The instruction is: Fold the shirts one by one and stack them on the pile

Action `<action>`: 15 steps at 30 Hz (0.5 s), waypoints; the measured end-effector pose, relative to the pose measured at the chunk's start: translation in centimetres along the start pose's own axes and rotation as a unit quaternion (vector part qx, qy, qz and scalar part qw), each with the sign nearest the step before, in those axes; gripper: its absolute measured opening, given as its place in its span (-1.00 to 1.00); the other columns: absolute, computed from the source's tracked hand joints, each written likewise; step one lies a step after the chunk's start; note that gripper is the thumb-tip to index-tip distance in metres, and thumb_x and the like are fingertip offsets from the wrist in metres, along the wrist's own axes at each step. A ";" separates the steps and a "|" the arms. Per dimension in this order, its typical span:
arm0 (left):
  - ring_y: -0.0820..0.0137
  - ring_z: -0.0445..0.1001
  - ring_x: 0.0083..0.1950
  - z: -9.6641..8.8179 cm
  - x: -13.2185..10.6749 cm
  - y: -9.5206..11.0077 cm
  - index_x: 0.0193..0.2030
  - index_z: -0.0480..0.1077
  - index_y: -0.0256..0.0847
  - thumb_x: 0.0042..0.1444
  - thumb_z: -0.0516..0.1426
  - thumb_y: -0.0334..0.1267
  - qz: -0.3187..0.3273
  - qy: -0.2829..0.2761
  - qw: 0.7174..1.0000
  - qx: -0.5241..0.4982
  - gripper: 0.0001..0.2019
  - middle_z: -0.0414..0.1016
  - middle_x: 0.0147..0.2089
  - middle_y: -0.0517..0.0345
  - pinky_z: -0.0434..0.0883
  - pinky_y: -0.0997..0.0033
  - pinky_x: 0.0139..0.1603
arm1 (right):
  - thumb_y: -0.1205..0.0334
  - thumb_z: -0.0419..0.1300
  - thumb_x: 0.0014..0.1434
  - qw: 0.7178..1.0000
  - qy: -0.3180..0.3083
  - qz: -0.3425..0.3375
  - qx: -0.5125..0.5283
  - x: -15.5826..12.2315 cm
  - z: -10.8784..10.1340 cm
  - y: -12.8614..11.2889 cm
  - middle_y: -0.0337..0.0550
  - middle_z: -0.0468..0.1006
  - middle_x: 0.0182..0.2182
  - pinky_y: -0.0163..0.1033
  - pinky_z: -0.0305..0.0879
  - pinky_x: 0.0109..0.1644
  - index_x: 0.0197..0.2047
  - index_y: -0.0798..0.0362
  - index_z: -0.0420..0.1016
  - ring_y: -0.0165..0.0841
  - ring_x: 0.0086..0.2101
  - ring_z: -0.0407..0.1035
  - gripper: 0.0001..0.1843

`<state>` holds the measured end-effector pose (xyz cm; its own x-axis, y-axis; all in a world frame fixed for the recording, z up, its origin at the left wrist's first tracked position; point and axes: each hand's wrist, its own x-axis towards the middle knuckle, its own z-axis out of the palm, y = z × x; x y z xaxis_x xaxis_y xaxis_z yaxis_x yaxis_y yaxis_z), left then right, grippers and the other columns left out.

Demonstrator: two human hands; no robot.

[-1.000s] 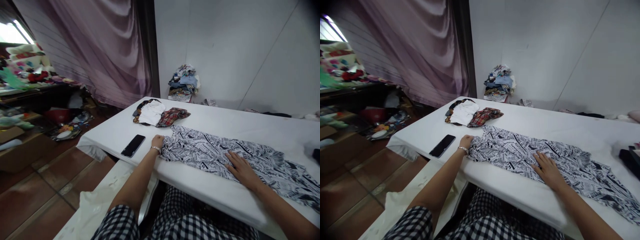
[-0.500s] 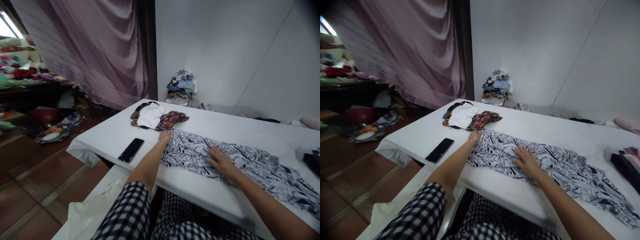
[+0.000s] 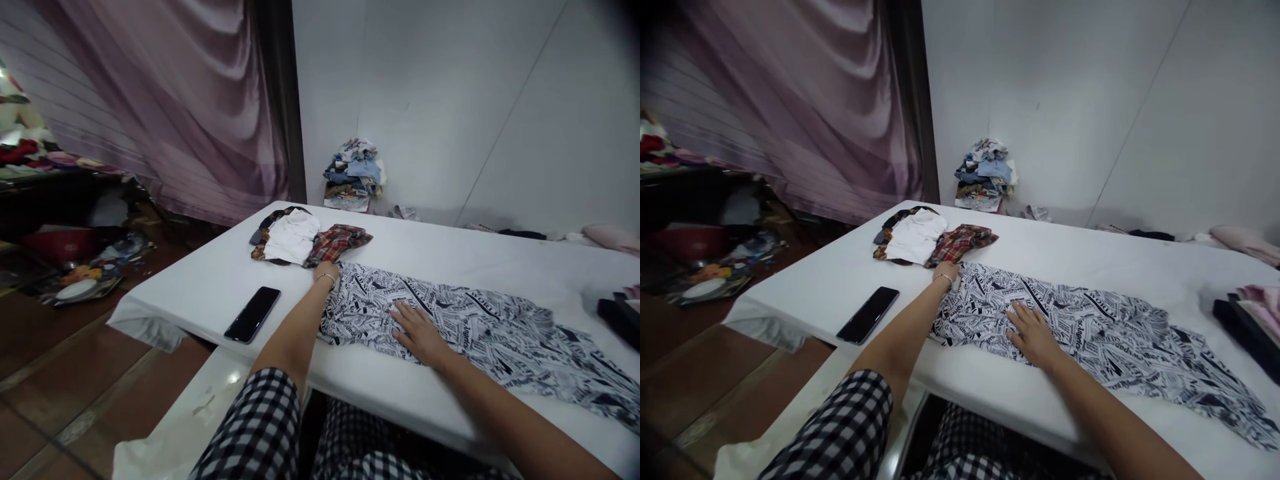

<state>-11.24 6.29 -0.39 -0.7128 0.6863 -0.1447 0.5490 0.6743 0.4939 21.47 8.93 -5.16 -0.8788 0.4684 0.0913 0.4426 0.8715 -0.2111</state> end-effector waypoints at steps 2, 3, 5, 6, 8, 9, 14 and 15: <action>0.17 0.47 0.08 -0.4 -0.6 -0.5 -0.07 0.51 -0.27 0.23 -0.08 0.01 -0.006 0.008 1.000 0.009 -0.52 0.51 0.04 -0.23 0.36 0.31 0.01 | -0.10 -0.07 0.29 1.000 -0.005 0.002 0.012 0.1 -0.2 0.1 -0.04 0.05 0.33 0.14 -0.17 0.33 0.30 -0.03 0.21 -0.16 0.31 -0.09 -0.40; 0.16 0.46 0.09 -0.6 -1.0 -0.8 -0.07 0.51 -0.26 0.23 -0.11 0.05 -0.005 0.012 1.000 0.012 -0.49 0.51 0.03 -0.21 0.36 0.30 0.01 | -0.12 -0.07 0.29 1.000 -0.012 0.004 0.024 0.2 -0.5 0.1 -0.04 0.05 0.33 0.13 -0.16 0.33 0.30 -0.03 0.20 -0.16 0.31 -0.09 -0.39; 0.13 0.46 0.08 -1.0 -2.1 -1.4 -0.08 0.51 -0.26 0.21 -0.14 0.11 -0.005 0.018 1.000 0.020 -0.44 0.52 0.02 -0.21 0.36 0.27 0.00 | -0.15 -0.09 0.28 0.998 -0.014 0.018 0.050 0.6 -1.3 -0.1 -0.04 0.04 0.33 0.10 -0.13 0.33 0.32 -0.02 0.17 -0.18 0.32 -0.11 -0.36; 0.10 0.46 0.07 -1.1 -2.7 -1.6 -0.08 0.50 -0.26 0.20 -0.15 0.15 -0.004 0.018 1.000 0.025 -0.41 0.52 0.02 -0.22 0.36 0.24 -0.01 | -0.17 -0.11 0.29 0.998 -0.005 0.030 0.059 0.9 -1.7 -0.3 -0.04 0.02 0.34 0.09 -0.13 0.33 0.34 -0.01 0.14 -0.19 0.32 -0.13 -0.34; 0.07 0.45 0.08 -1.0 -3.9 -1.6 -0.06 0.49 -0.28 0.18 -0.16 0.20 0.002 0.011 0.999 0.044 -0.36 0.50 0.04 -0.25 0.35 0.21 0.00 | -0.17 -0.15 0.30 0.996 0.028 0.057 0.059 1.7 -2.3 -0.9 -0.05 -0.04 0.36 0.09 -0.19 0.35 0.36 0.00 0.08 -0.19 0.34 -0.21 -0.32; 0.07 0.44 0.10 -0.7 -4.4 -1.3 -0.04 0.48 -0.29 0.16 -0.16 0.22 0.009 0.006 0.998 0.057 -0.34 0.47 0.07 -0.26 0.35 0.21 0.01 | -0.16 -0.15 0.30 0.995 0.041 0.070 0.051 2.1 -2.4 -1.4 -0.04 -0.06 0.36 0.10 -0.23 0.35 0.36 0.02 0.07 -0.18 0.34 -0.24 -0.32; 0.08 0.44 0.10 1.8 -5.6 1.1 0.05 0.41 -0.31 0.11 -0.04 0.19 0.052 -0.025 0.993 0.102 -0.38 0.42 0.14 -0.25 0.36 0.25 0.01 | -0.12 -0.08 0.28 0.996 0.001 0.092 0.006 3.4 -0.8 -3.6 0.07 0.01 0.34 0.20 -0.28 0.32 0.33 0.11 0.14 -0.05 0.32 -0.17 -0.32; 0.10 0.45 0.09 2.2 -5.6 1.4 0.04 0.42 -0.30 0.10 0.01 0.12 0.056 -0.027 0.992 0.107 -0.44 0.44 0.12 -0.22 0.37 0.28 0.00 | -0.11 -0.07 0.28 0.996 -0.007 0.090 0.004 3.4 -0.5 -3.8 0.08 0.01 0.34 0.21 -0.28 0.32 0.34 0.11 0.13 -0.05 0.32 -0.16 -0.32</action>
<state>-5.52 4.03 -0.80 -0.6211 0.7695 -0.1484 0.7074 0.6320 0.3164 16.85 7.28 -3.54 -0.7881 0.6143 0.0382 0.5914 0.7729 -0.2298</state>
